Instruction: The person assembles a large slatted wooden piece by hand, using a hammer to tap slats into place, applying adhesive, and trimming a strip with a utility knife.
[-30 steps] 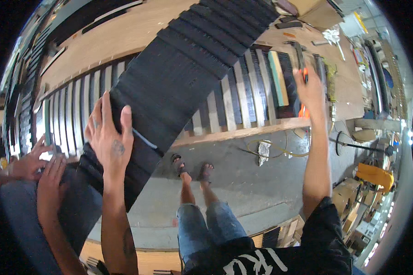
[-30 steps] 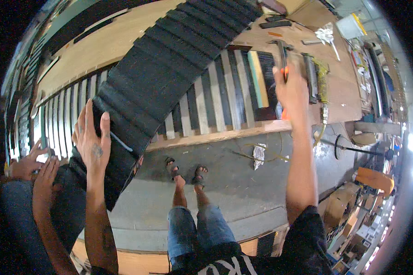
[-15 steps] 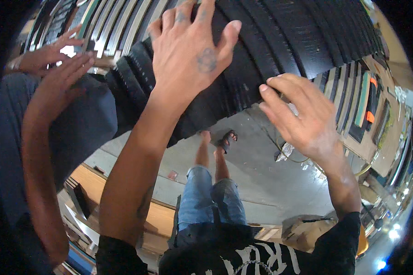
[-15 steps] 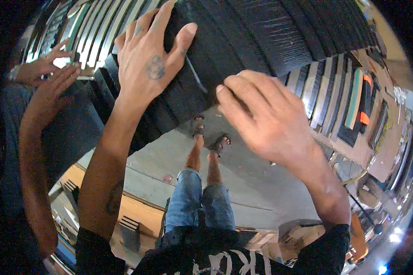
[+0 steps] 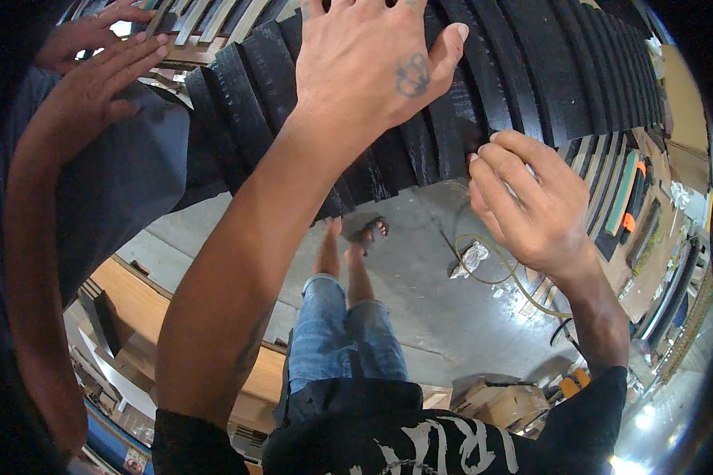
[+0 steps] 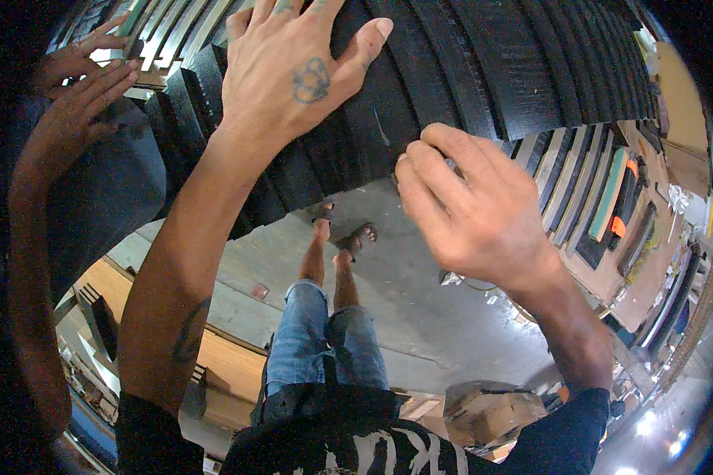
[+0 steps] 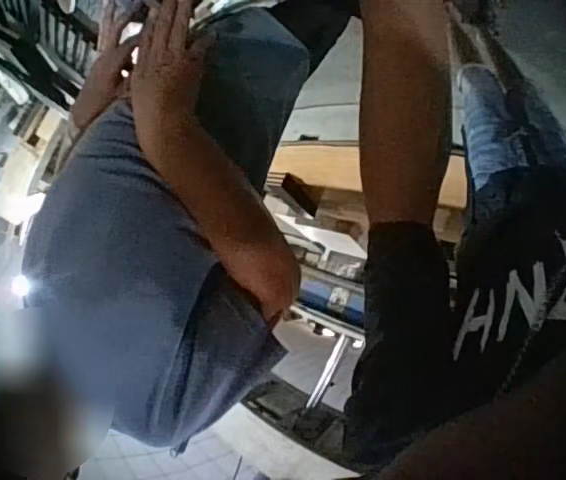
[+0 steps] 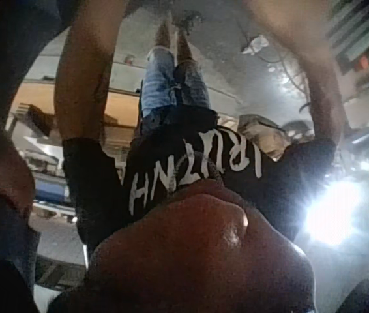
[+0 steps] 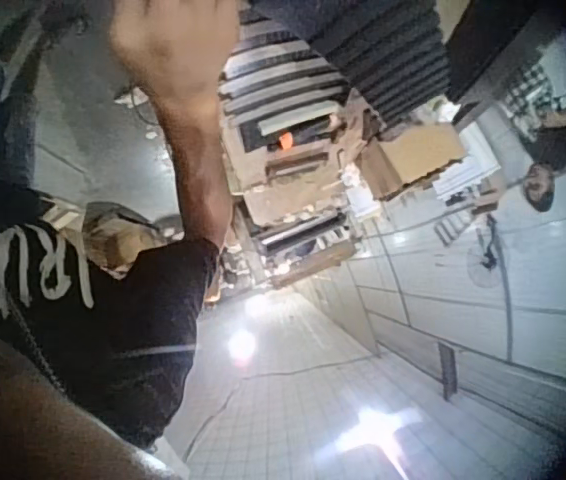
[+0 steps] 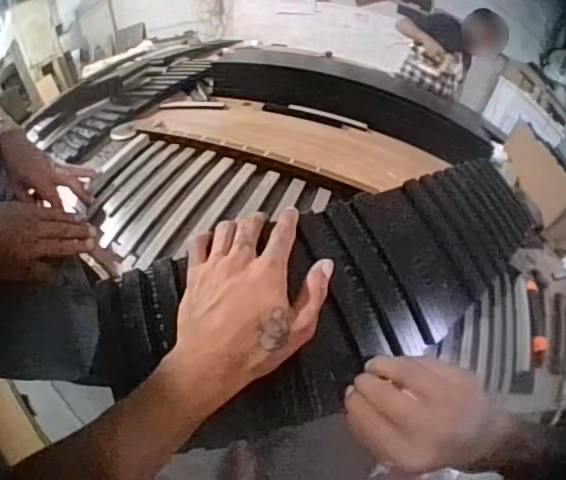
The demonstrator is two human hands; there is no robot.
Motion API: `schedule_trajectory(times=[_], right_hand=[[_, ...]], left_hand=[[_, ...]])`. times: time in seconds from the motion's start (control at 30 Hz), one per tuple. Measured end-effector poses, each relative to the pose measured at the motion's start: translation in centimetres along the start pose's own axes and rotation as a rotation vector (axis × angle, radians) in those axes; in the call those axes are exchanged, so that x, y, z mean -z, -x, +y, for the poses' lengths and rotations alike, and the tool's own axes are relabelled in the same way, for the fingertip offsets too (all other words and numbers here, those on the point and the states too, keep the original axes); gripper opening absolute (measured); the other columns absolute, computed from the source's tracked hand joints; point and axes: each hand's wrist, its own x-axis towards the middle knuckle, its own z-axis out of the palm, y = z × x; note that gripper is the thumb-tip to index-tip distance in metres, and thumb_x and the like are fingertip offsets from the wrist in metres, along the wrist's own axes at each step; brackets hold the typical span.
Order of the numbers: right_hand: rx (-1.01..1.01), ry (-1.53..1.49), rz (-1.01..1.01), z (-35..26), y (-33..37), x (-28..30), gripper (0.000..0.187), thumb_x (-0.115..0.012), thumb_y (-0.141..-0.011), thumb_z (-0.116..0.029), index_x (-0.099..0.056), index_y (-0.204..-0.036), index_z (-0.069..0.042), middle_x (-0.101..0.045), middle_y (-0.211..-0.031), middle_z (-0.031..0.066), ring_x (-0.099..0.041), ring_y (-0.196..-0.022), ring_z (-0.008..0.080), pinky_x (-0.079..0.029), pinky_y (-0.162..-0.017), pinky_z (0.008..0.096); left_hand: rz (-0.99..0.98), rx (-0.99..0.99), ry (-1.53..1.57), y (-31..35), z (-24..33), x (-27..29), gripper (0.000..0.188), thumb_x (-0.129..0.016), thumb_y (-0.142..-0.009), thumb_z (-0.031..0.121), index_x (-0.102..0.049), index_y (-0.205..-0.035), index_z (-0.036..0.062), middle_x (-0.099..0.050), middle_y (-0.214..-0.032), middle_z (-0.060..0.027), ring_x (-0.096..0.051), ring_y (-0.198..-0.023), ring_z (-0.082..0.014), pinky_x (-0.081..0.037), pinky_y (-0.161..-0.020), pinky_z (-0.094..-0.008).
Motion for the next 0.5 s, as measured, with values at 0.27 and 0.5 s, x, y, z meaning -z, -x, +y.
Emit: schedule_trajectory(times=[0.27, 0.5], right_hand=[[0.068, 0.102, 0.024, -0.4, 0.1, -0.6, 0.021, -0.068, -0.067, -0.005, -0.067, -0.085, 0.005, -0.064, -0.091, 0.0119, -0.064, -0.091, 0.0272, -0.055, -0.072, 0.0329], [0.053, 0.042, 0.031, 0.6, -0.6, -0.4, 0.021, -0.069, -0.067, -0.004, -0.066, -0.087, 0.004, -0.064, -0.091, 0.0114, -0.064, -0.091, 0.0270, -0.054, -0.071, 0.0335]], left_hand=[[-0.007, -0.005, 0.007, 0.0, -0.1, 0.0, 0.057, -0.055, -0.095, 0.040, -0.054, -0.133, -0.0035, -0.058, -0.118, -0.0223, -0.053, -0.113, -0.0358, -0.037, -0.099, -0.0478], [-0.029, -0.004, 0.001, -0.1, -0.1, 0.2, 0.057, -0.055, -0.096, 0.039, -0.054, -0.132, -0.0040, -0.057, -0.120, -0.0224, -0.052, -0.114, -0.0360, -0.035, -0.100, -0.0481]])
